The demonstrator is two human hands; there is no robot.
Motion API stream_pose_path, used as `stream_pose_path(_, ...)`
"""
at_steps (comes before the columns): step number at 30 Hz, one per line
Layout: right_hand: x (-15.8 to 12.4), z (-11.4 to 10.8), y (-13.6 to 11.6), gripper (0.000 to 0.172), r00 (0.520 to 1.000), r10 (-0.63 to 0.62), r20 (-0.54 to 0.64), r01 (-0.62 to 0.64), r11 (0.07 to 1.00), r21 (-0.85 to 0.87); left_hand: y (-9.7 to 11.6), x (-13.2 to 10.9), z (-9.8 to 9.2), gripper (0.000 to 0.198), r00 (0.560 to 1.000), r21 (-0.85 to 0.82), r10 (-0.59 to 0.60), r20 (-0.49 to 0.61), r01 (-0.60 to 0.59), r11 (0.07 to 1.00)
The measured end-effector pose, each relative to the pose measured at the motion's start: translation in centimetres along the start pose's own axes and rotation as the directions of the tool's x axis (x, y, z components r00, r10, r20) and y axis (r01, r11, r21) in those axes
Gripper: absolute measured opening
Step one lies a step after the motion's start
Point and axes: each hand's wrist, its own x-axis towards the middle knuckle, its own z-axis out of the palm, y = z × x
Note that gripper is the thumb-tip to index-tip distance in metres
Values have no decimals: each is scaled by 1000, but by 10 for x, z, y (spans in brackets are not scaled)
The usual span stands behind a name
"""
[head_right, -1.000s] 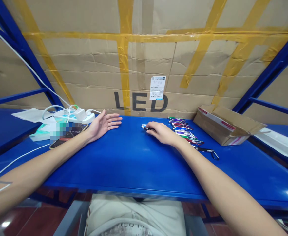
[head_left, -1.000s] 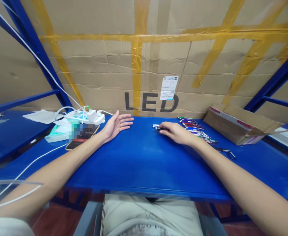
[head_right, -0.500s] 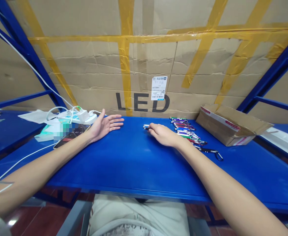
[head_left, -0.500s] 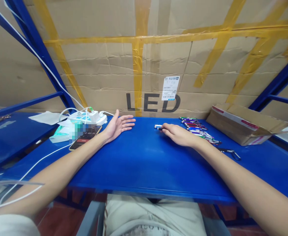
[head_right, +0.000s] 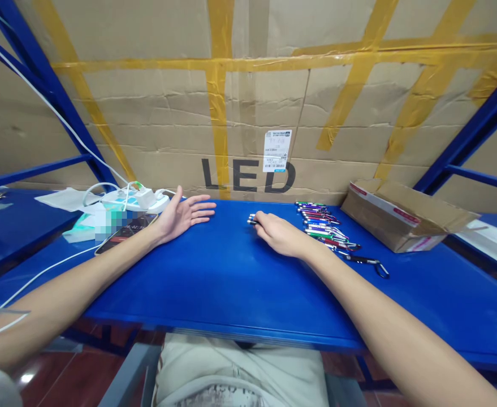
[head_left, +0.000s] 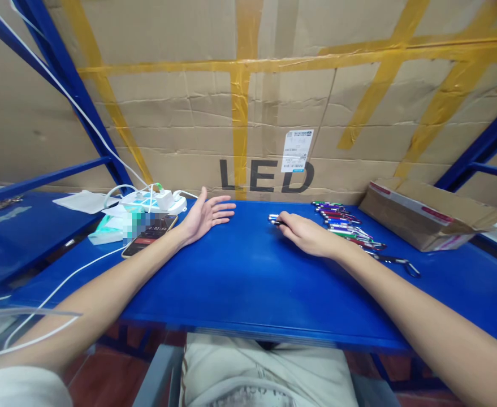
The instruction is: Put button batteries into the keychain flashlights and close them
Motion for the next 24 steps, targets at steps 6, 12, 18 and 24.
stream_pose_path(6, 0, 2, -1, 20, 999, -29, 21, 29, 999, -36, 0, 0, 1, 89, 1000, -1, 4, -8, -4, 1000)
stream_pose_path(12, 0, 2, -3, 19, 999, -30, 23, 30, 999, -10, 1, -1, 1, 88, 1000, 12, -1, 0, 1, 1000)
stream_pose_path(18, -1, 5, -1, 22, 999, -50, 5, 50, 998, 25, -2, 0, -3, 89, 999, 16, 19, 38, -20, 1000)
stream_pose_path(24, 0, 5, -3, 22, 999, -44, 4, 44, 999, 31, -3, 1, -4, 90, 999, 23, 21, 37, -22, 999)
